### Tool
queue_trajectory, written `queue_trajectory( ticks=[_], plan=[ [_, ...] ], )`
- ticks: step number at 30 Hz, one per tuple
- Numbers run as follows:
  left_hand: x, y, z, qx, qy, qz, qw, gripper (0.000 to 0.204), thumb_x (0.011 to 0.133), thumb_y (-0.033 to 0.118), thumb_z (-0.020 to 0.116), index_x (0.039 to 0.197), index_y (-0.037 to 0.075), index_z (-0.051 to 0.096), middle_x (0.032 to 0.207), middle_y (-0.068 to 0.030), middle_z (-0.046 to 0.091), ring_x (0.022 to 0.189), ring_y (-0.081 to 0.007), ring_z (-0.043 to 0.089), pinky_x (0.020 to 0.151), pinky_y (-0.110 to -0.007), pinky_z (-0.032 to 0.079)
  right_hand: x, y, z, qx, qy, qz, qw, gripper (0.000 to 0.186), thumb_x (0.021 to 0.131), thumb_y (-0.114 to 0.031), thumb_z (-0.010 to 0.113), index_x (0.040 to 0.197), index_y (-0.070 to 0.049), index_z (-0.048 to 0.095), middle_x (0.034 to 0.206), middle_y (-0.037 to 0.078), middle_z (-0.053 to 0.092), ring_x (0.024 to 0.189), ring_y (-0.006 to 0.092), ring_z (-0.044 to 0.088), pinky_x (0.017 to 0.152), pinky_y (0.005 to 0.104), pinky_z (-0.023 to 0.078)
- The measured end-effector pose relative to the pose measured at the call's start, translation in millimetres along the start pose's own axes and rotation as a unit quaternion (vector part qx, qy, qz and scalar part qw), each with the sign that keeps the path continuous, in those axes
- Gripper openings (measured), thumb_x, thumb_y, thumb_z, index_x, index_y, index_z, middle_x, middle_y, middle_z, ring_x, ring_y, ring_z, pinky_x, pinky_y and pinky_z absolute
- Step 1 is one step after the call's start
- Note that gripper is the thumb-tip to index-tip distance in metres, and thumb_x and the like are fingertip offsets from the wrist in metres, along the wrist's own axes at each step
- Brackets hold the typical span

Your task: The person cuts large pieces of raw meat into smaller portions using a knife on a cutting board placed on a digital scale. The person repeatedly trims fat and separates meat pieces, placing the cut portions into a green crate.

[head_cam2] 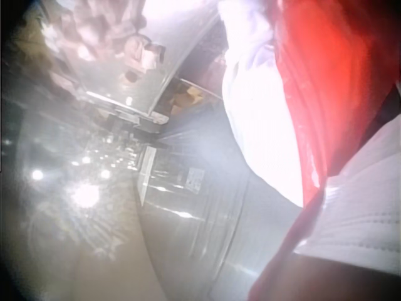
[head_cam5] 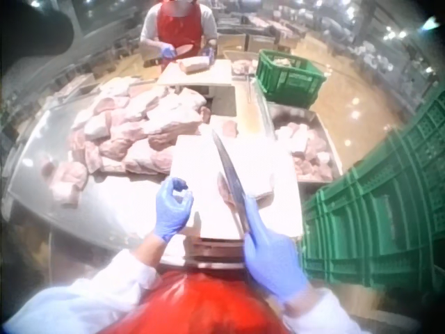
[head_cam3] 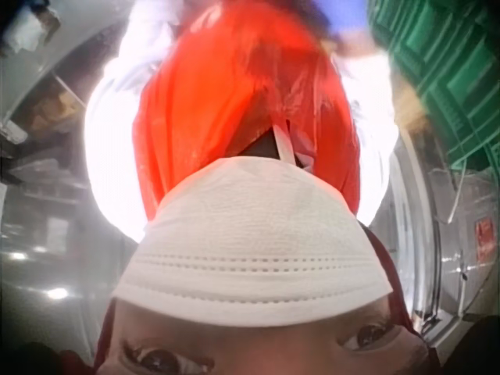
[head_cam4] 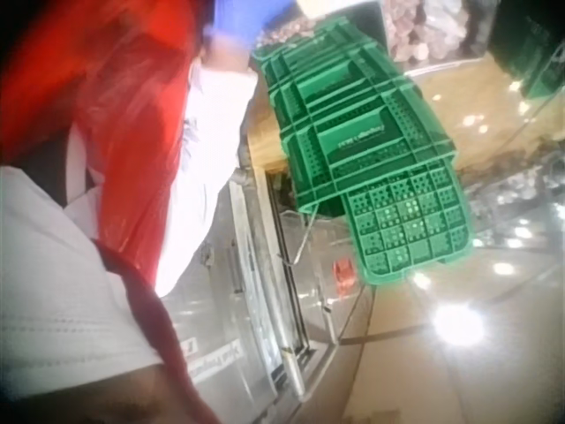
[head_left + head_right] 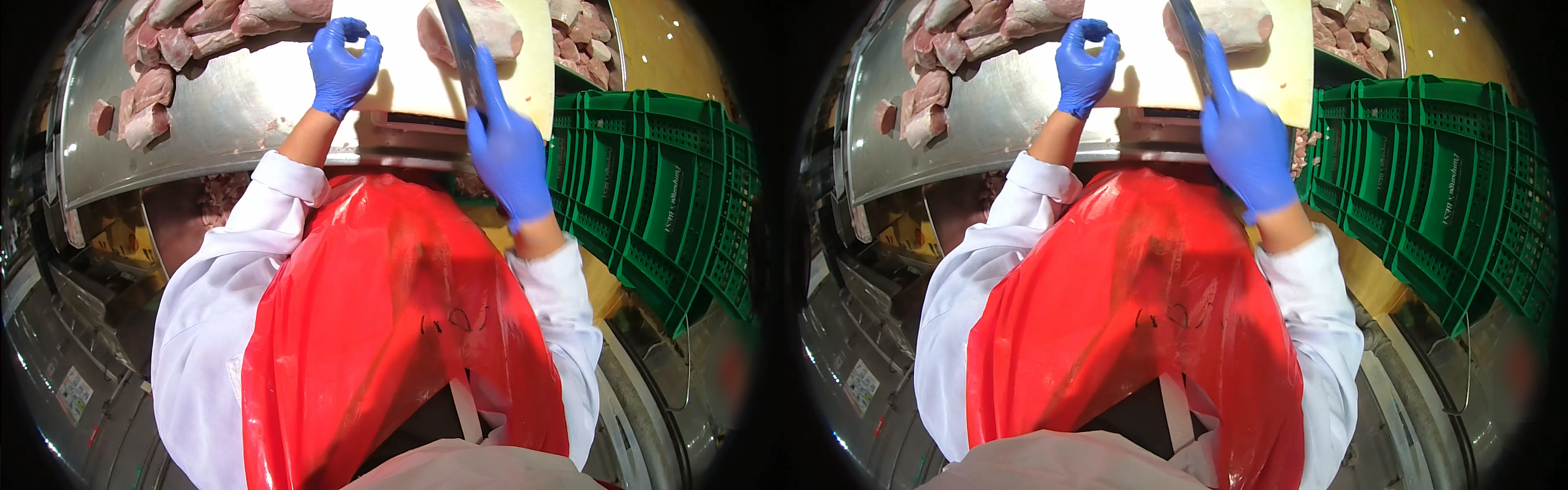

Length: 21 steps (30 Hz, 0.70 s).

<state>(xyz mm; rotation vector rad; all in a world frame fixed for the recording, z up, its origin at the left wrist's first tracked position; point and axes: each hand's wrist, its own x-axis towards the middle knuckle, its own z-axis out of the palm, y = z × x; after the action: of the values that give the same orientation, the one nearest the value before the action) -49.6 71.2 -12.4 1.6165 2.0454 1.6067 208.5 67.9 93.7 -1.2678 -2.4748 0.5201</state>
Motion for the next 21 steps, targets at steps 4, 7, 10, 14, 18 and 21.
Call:
queue_trajectory(
  ticks=[4,7,10,14,18,21],
  plan=[
    [20.1,-4.4,-20.4,-0.011,0.007,0.019,1.000,0.017,0.089,0.014,0.071,0.099,0.002,0.066,0.090,-0.0085,0.068,0.083,-0.0197,0.065,0.080,-0.033,0.052,69.6,-35.2,26.9,-0.102,0.000,0.028,0.994,0.065,0.095,-0.007,0.051,0.158,-0.011,0.035,0.080,0.026,0.070,0.068,0.0439,0.069,0.062,0.0534,0.054],
    [29.8,-1.6,-28.9,-0.056,-0.010,-0.003,0.998,0.017,0.084,0.009,0.069,0.098,0.003,0.061,0.090,-0.0101,0.061,0.082,-0.0232,0.058,0.076,-0.035,0.048,72.3,-33.1,32.7,-0.101,0.015,-0.005,0.995,0.060,0.095,-0.006,0.049,0.154,-0.006,0.039,0.078,0.025,0.069,0.068,0.0435,0.069,0.062,0.0527,0.055],
    [30.3,-3.9,-26.8,-0.091,0.010,-0.006,0.996,0.013,0.084,0.007,0.069,0.091,0.003,0.059,0.083,-0.0096,0.059,0.077,-0.0234,0.056,0.073,-0.035,0.047,46.7,-38.8,36.0,-0.168,-0.059,0.056,0.983,0.079,0.090,-0.004,0.054,0.162,-0.011,0.025,0.073,0.024,0.069,0.064,0.0430,0.068,0.057,0.0515,0.054],
    [30.4,-11.4,-15.9,-0.109,0.006,0.017,0.994,0.014,0.084,0.007,0.069,0.094,0.001,0.061,0.085,-0.0116,0.061,0.081,-0.0252,0.059,0.077,-0.036,0.049,4.7,-53.7,19.1,-0.179,-0.126,0.083,0.972,0.083,0.084,-0.001,0.056,0.162,-0.008,0.029,0.076,0.020,0.069,0.059,0.0363,0.069,0.053,0.0501,0.055],
    [37.1,-3.0,0.7,-0.149,-0.027,-0.009,0.988,0.019,0.083,0.006,0.069,0.100,-0.001,0.063,0.090,-0.0139,0.065,0.091,-0.0249,0.064,0.080,-0.036,0.052,-37.2,-54.0,11.7,-0.188,-0.152,0.097,0.966,0.088,0.083,0.001,0.056,0.164,-0.016,0.026,0.072,0.018,0.064,0.056,0.0373,0.065,0.051,0.0497,0.053],
    [38.9,-5.7,18.3,-0.214,-0.091,-0.054,0.971,0.034,0.085,0.009,0.070,0.116,-0.002,0.063,0.104,-0.0168,0.067,0.097,-0.0247,0.067,0.085,-0.035,0.056,-64.7,-55.0,1.0,-0.170,-0.187,0.130,0.959,0.091,0.083,0.003,0.057,0.165,-0.018,0.025,0.072,0.018,0.063,0.057,0.0386,0.064,0.052,0.0497,0.051]
  ],
)
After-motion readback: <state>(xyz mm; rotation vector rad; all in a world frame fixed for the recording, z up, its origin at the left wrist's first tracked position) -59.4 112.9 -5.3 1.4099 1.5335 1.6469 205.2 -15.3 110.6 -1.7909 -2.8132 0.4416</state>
